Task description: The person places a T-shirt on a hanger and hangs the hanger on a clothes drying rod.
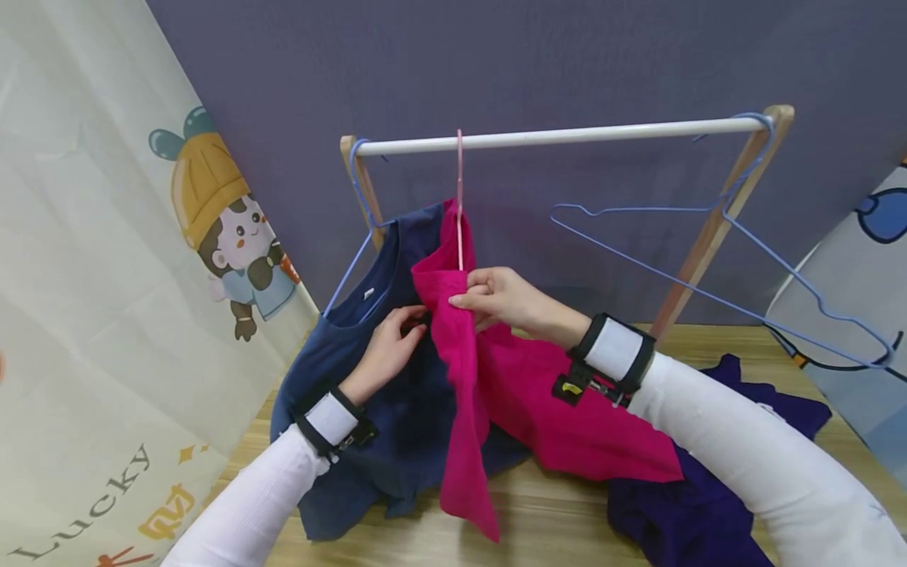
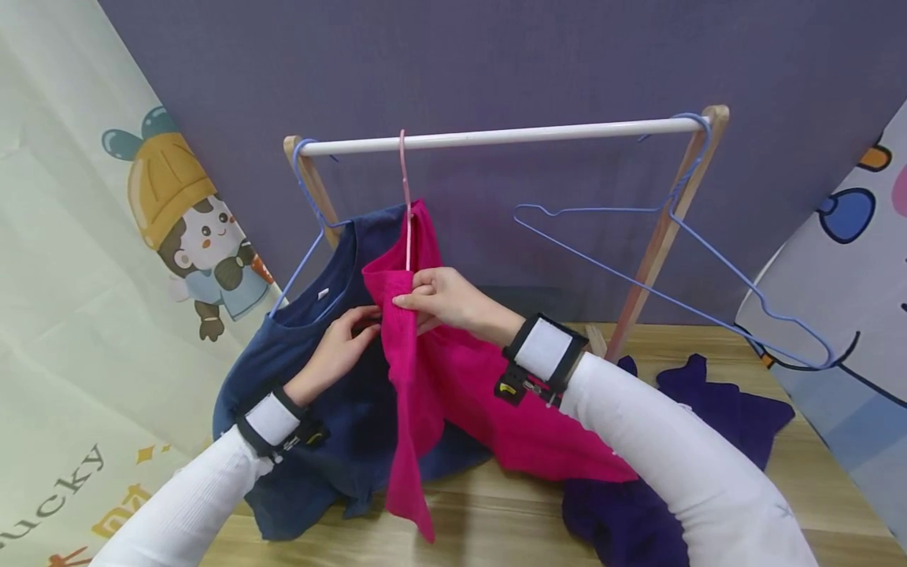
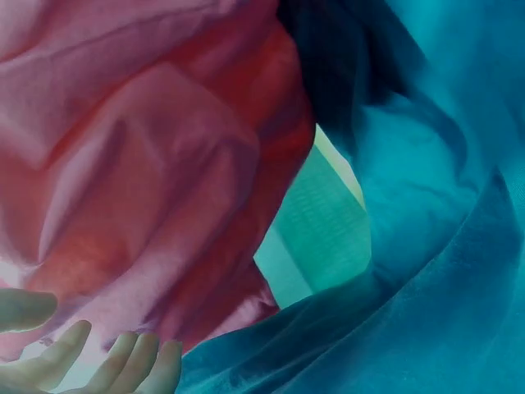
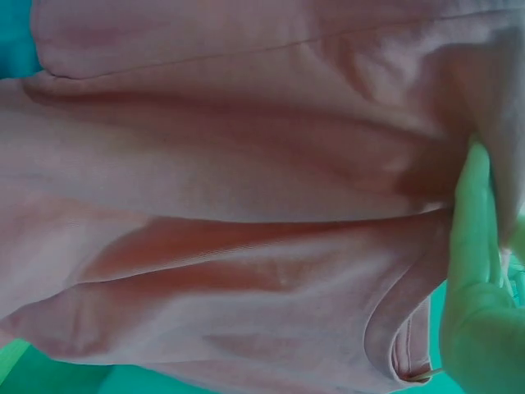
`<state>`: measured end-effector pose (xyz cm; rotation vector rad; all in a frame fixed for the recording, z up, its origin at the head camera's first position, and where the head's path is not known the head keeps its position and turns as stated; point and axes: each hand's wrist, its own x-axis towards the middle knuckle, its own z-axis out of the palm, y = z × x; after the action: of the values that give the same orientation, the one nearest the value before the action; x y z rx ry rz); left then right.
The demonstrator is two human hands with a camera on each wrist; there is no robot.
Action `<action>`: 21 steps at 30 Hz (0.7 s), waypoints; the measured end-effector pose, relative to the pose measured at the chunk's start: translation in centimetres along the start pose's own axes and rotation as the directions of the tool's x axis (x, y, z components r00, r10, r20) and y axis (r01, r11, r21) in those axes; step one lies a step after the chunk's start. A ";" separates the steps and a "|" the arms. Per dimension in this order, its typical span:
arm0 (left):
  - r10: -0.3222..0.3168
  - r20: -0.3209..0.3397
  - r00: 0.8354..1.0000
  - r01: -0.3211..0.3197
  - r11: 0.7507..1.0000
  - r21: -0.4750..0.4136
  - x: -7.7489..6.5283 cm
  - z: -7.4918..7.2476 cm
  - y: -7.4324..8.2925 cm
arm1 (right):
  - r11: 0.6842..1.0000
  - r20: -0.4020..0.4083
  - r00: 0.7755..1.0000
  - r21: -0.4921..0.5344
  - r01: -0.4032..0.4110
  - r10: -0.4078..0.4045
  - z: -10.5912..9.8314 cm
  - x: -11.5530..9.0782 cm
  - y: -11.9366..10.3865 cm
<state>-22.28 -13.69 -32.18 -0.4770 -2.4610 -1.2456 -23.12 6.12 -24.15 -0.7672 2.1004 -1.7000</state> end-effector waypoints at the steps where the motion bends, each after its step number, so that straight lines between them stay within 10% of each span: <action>1: -0.001 -0.004 1.000 0.001 1.000 -0.004 0.0 0.0 0.0 | 1.000 0.001 1.000 -0.004 0.003 -0.003 0.0 -0.1 0.1; 10: -0.052 -0.078 0.996 0.042 0.991 -0.125 -0.3 0.0 1.0 | 0.997 -0.047 0.999 -0.066 -0.026 0.023 -0.2 -0.9 0.4; 21: -0.122 -0.176 0.977 0.038 0.907 -0.418 -0.5 -0.4 3.7 | 0.998 0.026 0.998 -0.017 -0.054 0.055 -1.9 -3.9 0.8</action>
<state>-20.17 -11.99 -29.58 -0.3354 -2.0677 -1.7700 -21.27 10.09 -24.79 -0.7264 2.1003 -1.6377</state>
